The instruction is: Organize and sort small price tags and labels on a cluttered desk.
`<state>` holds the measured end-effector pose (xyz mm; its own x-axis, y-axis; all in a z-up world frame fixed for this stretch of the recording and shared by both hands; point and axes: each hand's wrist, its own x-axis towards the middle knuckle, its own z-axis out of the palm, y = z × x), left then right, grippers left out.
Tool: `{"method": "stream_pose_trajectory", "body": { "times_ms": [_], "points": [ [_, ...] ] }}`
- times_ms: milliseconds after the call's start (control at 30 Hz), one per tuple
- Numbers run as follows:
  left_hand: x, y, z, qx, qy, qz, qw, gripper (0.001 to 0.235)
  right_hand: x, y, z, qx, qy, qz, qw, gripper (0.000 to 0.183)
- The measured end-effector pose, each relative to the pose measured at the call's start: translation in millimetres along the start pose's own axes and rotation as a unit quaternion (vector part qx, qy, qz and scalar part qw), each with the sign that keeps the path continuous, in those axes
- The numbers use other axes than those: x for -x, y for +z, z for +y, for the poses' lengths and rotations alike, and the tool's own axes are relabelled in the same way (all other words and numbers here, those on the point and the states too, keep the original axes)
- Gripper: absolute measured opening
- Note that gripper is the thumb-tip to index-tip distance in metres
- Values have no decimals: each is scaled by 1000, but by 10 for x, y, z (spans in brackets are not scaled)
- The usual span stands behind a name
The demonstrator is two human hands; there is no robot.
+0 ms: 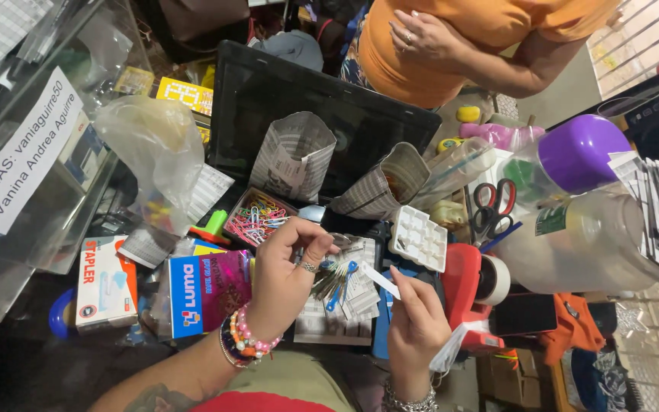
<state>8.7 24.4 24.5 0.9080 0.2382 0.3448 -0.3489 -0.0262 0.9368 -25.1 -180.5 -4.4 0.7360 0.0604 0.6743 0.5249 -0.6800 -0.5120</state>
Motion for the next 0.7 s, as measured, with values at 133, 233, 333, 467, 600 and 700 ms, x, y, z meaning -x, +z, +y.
{"method": "stream_pose_trajectory", "body": {
  "times_ms": [133, 233, 333, 467, 600, 700],
  "points": [
    [31, -19, -28, 15, -25, 11, 1000, 21, -10, 38, -13, 3, -34, -2, 999, 29],
    [58, -38, -62, 31, -5, 13, 999, 23, 51, 76, 25, 30, -62, -3, 998, 29],
    [90, -39, -88, 54, -28, 8, 998, 25, 78, 80, 24, 46, -70, -6, 996, 26],
    [135, -8, -127, 80, -54, 6, 995, 21, 30, -40, -32, 94, -97, -48, 990, 25],
    [164, -16, -152, 156, -75, 29, 984, 7, 211, -391, 382, 104, 114, -97, 983, 25],
    [178, -54, -143, 217, -93, 59, 970, 13, 463, -595, 651, 159, 274, -121, 941, 13]
  ]
}}
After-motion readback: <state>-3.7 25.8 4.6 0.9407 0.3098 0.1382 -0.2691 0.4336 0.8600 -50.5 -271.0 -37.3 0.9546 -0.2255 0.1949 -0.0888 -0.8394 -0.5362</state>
